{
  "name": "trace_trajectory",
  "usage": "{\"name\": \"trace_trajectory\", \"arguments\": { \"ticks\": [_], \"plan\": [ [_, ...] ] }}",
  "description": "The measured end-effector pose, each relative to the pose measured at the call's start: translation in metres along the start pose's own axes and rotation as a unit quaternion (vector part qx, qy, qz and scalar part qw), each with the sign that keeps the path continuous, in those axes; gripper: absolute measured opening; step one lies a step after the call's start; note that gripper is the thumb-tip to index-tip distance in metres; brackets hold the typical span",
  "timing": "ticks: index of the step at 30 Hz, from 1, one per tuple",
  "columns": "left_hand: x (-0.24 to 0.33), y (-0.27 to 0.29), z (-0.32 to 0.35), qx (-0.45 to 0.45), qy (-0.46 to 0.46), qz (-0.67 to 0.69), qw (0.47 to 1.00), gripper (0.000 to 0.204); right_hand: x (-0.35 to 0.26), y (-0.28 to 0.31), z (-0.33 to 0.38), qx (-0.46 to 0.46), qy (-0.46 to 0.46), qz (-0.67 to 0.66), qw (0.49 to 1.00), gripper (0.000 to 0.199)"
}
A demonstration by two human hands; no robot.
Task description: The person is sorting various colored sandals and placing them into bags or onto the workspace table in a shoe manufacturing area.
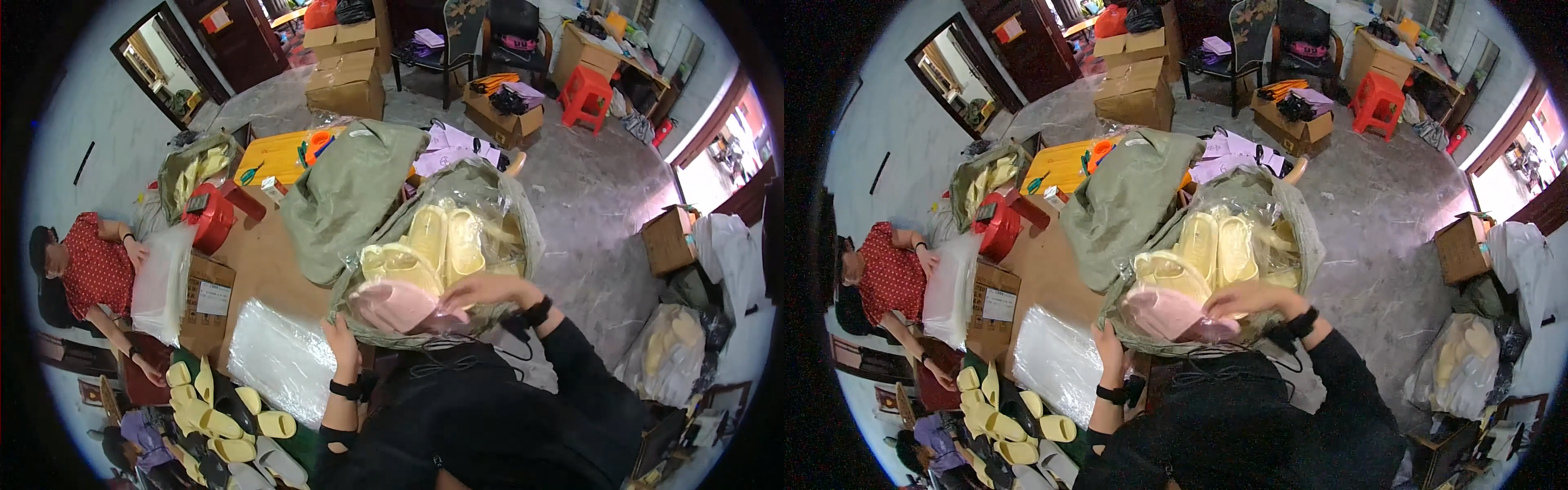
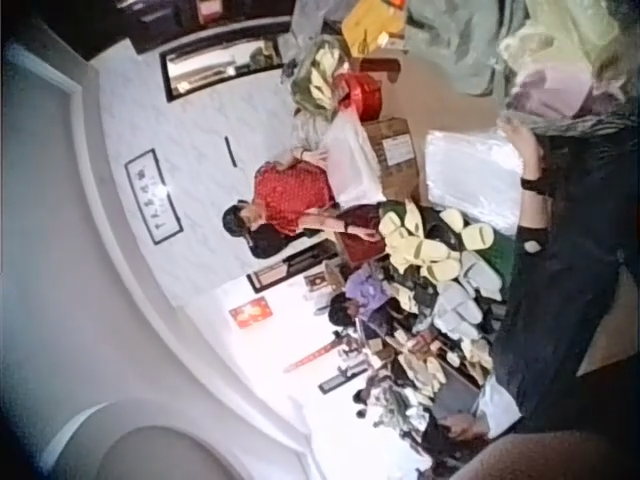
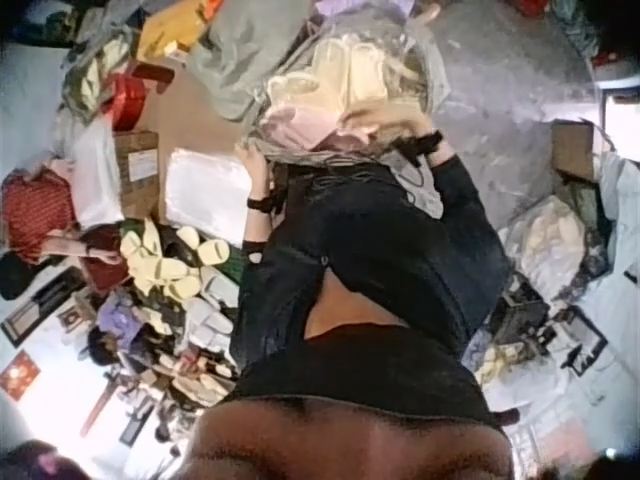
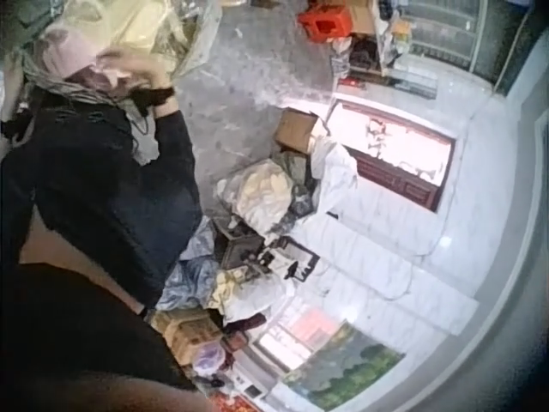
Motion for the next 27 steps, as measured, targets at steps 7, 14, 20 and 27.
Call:
{"name": "trace_trajectory", "arguments": {
  "ticks": [7, 14, 20, 27],
  "plan": [
    [0.001, -0.032, 0.004, -0.083, 0.051, 0.003, 0.995, 0.025, 0.075, 0.131, 0.147, 0.589, -0.288, 0.530, 0.538, 0.047],
    [0.063, -0.054, 0.017, -0.116, -0.097, -0.097, 0.984, 0.020, 0.152, 0.177, 0.179, 0.460, -0.370, 0.286, 0.754, 0.055],
    [0.080, -0.022, 0.016, -0.115, -0.078, -0.033, 0.990, 0.022, 0.101, 0.163, 0.313, 0.733, -0.144, 0.075, 0.660, 0.033],
    [0.111, -0.029, -0.012, -0.116, -0.068, 0.074, 0.988, 0.025, 0.070, 0.175, 0.342, 0.848, 0.145, -0.121, 0.496, 0.025]
  ]
}}
Point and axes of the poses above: each hand's wrist, its own z-axis away from the middle knuckle, its own y-axis out of the back of the hand, x = y × z, the point moved 8 cm from there along -z, towards the middle knuckle, and after that the axes turned 10 degrees about y, right-handed, at the moved point
